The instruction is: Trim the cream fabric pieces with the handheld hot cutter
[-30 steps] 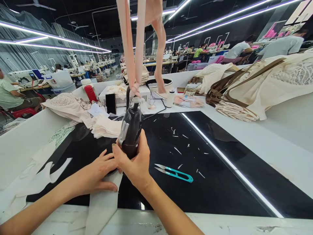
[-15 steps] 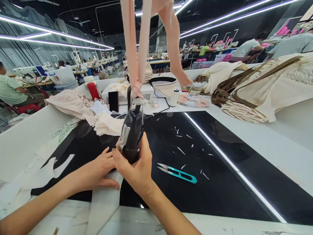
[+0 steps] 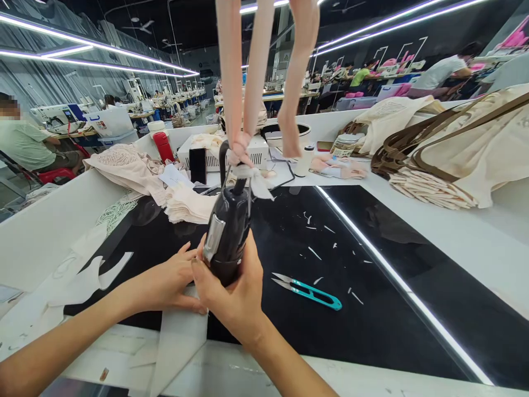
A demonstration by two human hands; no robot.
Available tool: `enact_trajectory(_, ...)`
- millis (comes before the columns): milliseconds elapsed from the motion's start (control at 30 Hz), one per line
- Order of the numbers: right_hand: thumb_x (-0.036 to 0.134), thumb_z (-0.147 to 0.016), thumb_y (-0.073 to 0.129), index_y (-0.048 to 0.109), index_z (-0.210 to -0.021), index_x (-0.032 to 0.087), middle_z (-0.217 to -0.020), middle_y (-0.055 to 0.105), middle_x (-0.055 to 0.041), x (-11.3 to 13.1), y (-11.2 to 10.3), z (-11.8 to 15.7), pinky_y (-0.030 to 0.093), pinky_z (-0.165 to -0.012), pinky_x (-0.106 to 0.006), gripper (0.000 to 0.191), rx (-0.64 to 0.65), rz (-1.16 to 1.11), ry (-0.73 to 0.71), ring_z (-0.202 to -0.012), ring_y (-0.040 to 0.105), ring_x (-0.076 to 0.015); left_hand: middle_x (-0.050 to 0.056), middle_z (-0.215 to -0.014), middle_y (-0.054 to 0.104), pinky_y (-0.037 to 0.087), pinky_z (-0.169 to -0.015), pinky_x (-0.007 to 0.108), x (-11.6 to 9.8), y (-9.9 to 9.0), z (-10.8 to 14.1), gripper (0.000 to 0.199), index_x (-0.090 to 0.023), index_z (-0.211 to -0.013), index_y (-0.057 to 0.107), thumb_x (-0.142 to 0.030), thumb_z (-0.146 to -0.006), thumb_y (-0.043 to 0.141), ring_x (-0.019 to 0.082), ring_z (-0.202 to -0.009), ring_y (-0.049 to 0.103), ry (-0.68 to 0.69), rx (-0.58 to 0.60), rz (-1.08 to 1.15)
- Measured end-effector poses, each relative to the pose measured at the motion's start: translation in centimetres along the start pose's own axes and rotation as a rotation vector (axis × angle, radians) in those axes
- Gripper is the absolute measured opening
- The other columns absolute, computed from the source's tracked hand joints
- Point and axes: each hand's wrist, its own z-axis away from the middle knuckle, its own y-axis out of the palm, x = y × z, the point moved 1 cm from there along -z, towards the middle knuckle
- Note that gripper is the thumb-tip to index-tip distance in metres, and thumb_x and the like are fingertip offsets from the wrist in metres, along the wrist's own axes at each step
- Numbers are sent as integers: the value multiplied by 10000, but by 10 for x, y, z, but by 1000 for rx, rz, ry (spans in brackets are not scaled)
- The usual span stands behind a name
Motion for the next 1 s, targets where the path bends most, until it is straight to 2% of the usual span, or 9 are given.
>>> enact_trajectory(133,211,-868,715,619,-1129,319,-875,673,36,2,-1,-1,617,-751,-352,298,3,21,-4,-672,650,-129,158,-1512,538,266,-1153,790,-1,4,5,705,-235,-1394,558,-361,-787,894,422,-1454,432,31,-67,-78)
enact_trajectory(233,197,-855,729,624,-1099,307,-846,680,38,6,0,-4,592,-651,-282,288,13,-24,-24,-663,646,-125,133,-1401,610,446,-1134,628,-14,13,20,539,-202,-1293,592,-270,-830,861,328,-1313,576,-20,-269,-166)
enact_trajectory(300,192,-847,738,628,-1066,295,-838,679,38,9,-1,-6,579,-613,-261,265,11,-54,-31,-648,638,-120,99,-1162,681,607,-927,450,-27,23,33,311,-172,-1155,625,-193,-889,785,264,-1056,679,-84,-392,-251)
enact_trajectory(367,196,-843,746,631,-1017,282,-837,676,35,11,-2,-8,572,-592,-256,225,6,-65,-39,-638,626,-117,48,-938,668,620,-721,388,-39,35,44,117,-170,-1046,628,-149,-944,681,231,-812,674,-87,-422,-350)
enact_trajectory(433,200,-842,753,632,-970,275,-843,676,30,12,-3,-10,564,-572,-251,191,-2,-62,-38,-632,613,-115,27,-849,641,595,-641,356,-44,46,51,95,-170,-1032,622,-106,-971,586,217,-724,650,-48,-421,-388)
enact_trajectory(600,251,-854,776,636,-1058,283,-836,670,23,15,-4,-14,553,-538,-253,249,-14,-69,-12,-619,603,-121,60,-1037,684,596,-840,332,-24,49,62,304,-190,-1172,613,-7,-986,457,191,-910,674,25,-390,-263)
enact_trajectory(767,371,-863,805,621,-1147,289,-856,664,13,15,-6,-10,555,-538,-259,348,18,-95,4,-630,621,-128,62,-1255,693,422,-1190,478,-3,32,70,441,-230,-1252,617,40,-969,412,188,-1203,652,141,-279,-228)
enact_trajectory(867,370,-880,792,617,-1176,300,-890,663,4,15,-10,-5,557,-540,-265,351,55,-92,33,-648,634,-135,77,-1261,700,435,-1194,427,-3,24,63,372,-188,-1255,624,-1,-992,440,181,-1195,662,160,-309,-201)
enact_trajectory(1000,368,-893,778,618,-1195,310,-883,662,-3,19,-15,1,572,-569,-279,347,69,-75,47,-674,648,-148,104,-1250,700,559,-1049,316,1,20,39,289,-136,-1234,639,-59,-1019,461,196,-1182,660,162,-389,-195)
